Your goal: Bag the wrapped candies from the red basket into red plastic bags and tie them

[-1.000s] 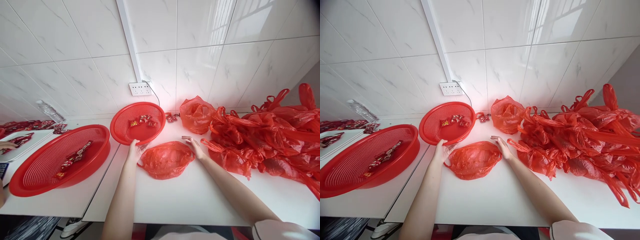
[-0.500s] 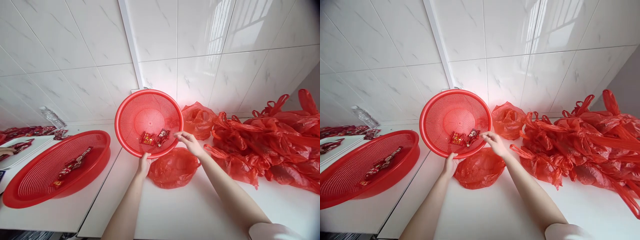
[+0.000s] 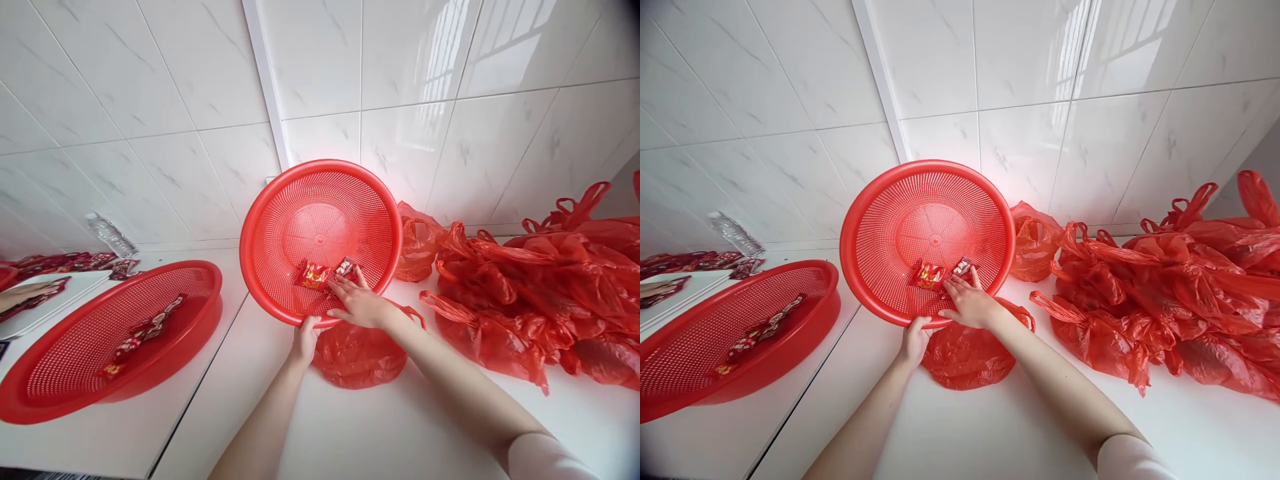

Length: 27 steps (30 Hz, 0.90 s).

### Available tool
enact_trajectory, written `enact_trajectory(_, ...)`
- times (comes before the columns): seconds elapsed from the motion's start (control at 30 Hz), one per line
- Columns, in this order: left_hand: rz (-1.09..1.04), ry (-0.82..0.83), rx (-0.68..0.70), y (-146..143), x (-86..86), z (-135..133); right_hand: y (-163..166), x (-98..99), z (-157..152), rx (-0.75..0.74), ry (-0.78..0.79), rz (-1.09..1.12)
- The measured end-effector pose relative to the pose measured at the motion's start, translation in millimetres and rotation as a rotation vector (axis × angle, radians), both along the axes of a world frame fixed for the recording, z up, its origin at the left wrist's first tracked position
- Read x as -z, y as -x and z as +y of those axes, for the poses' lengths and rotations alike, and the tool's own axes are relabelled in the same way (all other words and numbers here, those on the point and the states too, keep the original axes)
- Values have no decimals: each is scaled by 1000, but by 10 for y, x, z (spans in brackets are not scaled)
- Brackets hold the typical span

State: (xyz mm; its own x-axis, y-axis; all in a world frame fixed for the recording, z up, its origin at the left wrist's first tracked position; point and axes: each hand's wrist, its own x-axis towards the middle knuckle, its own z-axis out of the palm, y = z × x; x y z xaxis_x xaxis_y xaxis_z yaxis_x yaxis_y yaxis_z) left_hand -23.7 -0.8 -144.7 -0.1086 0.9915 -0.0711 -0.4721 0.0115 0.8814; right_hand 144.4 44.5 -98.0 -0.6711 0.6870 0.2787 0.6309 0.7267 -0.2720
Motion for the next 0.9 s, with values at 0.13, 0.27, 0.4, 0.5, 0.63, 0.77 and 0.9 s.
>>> enact_trajectory(0.13,-20,7,-15,-13,-7,11,3,23,-24,-62,-92,-35)
enact_trajectory(0.27,-59,27,3,-8,-6,44,-62,-91,-115,-138,-23,-41)
enact_trajectory(0.4,-54,38,5,3,-10,57,-111,-192,-126,-155,51,-13)
enact_trajectory(0.5,-50,18,6,7,-25,51,-210,-266,-94,-192,64,58)
enact_trajectory(0.63,-57,4,8,9,-35,49,-413,-430,-90,-251,161,135)
enact_trajectory(0.77,-64,-7,-64,11,-23,67,-520,-542,-134,-203,340,38)
enact_trajectory(0.9,-67,-34,-87,-4,-32,66,-510,-499,-144,-162,388,-66)
